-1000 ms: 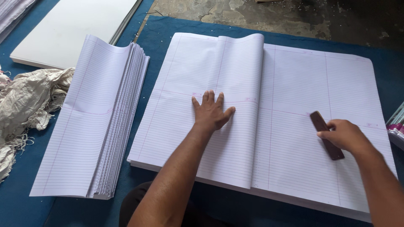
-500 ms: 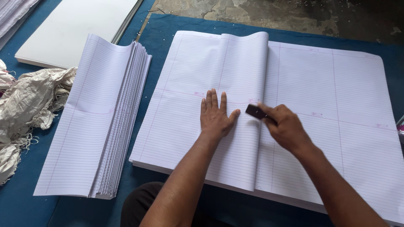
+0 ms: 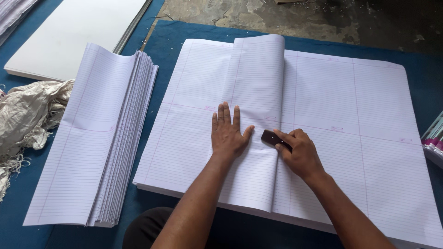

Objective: The person folds large sheets of lined paper in half and presses the crease with a small wooden block. They repeat this process for multiple sheets, stacking the folded papers to the left.

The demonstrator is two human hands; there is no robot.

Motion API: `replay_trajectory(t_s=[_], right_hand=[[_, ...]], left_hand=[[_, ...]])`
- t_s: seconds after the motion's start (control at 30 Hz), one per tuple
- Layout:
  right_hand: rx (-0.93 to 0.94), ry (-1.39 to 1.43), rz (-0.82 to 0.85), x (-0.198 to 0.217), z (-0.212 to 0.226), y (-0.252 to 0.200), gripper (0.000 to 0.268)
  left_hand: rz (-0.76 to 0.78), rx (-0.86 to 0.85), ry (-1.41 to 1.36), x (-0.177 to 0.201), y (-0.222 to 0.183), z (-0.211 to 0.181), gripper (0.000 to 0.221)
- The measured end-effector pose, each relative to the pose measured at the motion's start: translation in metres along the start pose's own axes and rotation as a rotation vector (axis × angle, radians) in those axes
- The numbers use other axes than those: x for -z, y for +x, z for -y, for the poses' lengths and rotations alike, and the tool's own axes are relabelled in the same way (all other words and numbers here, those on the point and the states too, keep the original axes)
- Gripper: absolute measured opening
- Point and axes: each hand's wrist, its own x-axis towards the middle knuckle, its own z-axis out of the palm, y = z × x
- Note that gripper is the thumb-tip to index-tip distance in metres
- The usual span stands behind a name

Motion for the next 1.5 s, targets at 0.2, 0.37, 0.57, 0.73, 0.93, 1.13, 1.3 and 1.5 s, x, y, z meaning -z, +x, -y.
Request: replay_trajectory(t_s=[0.2, 0.37, 0.57, 0.73, 0.93, 1.13, 1.3, 1.5], right_hand=[[0.02, -0.019, -0.029, 0.0, -0.009, 0.024, 0.045], [0.005, 0.029, -0.048, 0.001, -0.016, 0.053, 0.044], [0.03, 0.007, -0.092, 0.005, -0.025, 0.09, 0.045], [-0.001, -0.032, -0.111, 0.005, -0.026, 0.119, 0.044], [-0.012, -0.029, -0.149, 0.007, -0.028, 0.151, 0.044], [-0.081, -0.041, -0.146, 0.008, -0.026, 0.182, 0.045], [-0.085, -0.035, -0.167, 0.007, -0.03, 0.209, 0.046], [-0.06, -0.058, -0.205, 0.008, -0.04, 0.243, 0.047]], left_hand=[[0.014, -0.002, 0.02, -0.001, 0.001, 0.001, 0.087], [-0.009, -0.016, 0.029, 0.0, 0.0, 0.0, 0.087], [-0.084, -0.031, 0.005, -0.002, -0.002, 0.0, 0.088], [-0.07, -0.043, -0.003, -0.001, -0.002, 0.002, 0.087], [-0.085, -0.047, -0.016, -0.002, -0.002, 0.001, 0.086], [-0.103, -0.061, -0.01, -0.003, -0.003, 0.002, 0.086], [-0.089, -0.059, -0.004, -0.005, -0.002, 0.003, 0.085], [-0.109, -0.065, -0.017, -0.003, -0.002, 0.002, 0.086]])
